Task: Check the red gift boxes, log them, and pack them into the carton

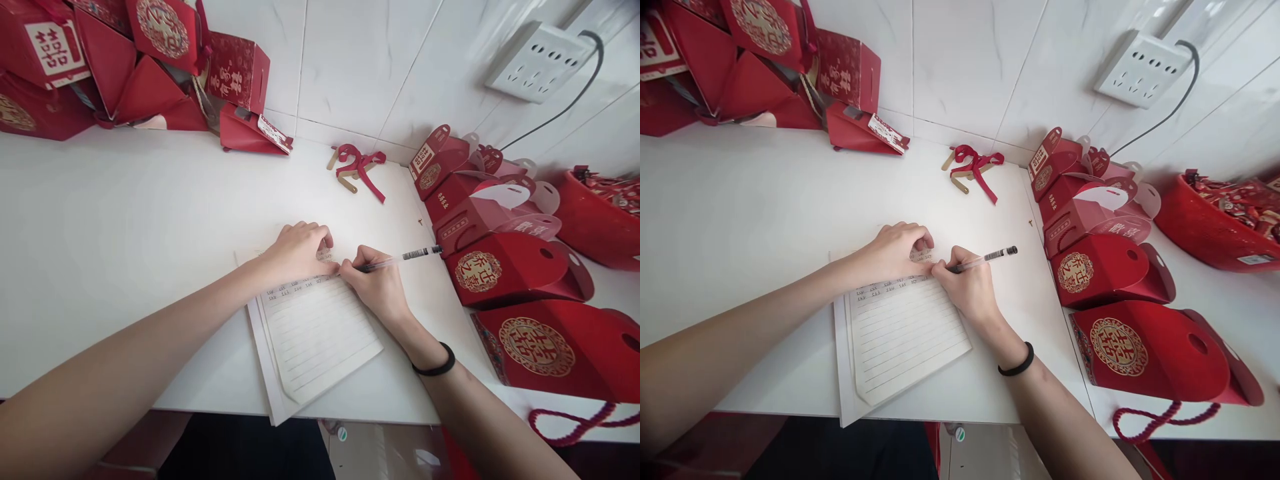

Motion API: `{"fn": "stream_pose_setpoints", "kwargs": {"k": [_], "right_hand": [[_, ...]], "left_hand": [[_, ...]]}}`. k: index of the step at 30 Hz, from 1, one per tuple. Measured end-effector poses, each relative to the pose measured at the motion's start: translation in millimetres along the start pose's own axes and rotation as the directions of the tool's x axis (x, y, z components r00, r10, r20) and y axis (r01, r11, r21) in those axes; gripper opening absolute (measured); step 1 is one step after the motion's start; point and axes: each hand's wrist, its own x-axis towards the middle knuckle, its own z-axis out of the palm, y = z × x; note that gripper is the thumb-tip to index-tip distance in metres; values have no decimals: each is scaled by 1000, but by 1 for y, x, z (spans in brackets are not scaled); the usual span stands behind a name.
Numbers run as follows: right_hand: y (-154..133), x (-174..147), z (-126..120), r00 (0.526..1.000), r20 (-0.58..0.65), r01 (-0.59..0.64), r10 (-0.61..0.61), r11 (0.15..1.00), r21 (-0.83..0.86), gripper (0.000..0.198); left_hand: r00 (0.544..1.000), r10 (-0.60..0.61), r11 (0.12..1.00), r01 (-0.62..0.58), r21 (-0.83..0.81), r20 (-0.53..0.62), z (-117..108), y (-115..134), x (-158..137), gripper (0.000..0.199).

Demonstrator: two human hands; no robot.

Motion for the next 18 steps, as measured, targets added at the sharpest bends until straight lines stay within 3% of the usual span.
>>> {"fn": "stream_pose_setpoints", "kwargs": {"k": [6, 18], "right_hand": [[-1, 0, -1, 998, -10, -68, 69, 997, 28, 31], [-2, 0, 0, 997, -69, -36, 34, 999, -27, 29]], "left_hand": [[1000, -6, 1000, 6, -3, 8, -1, 2, -1, 33], [1000, -8, 1000, 8, -10, 17, -2, 2, -2, 35]]}}
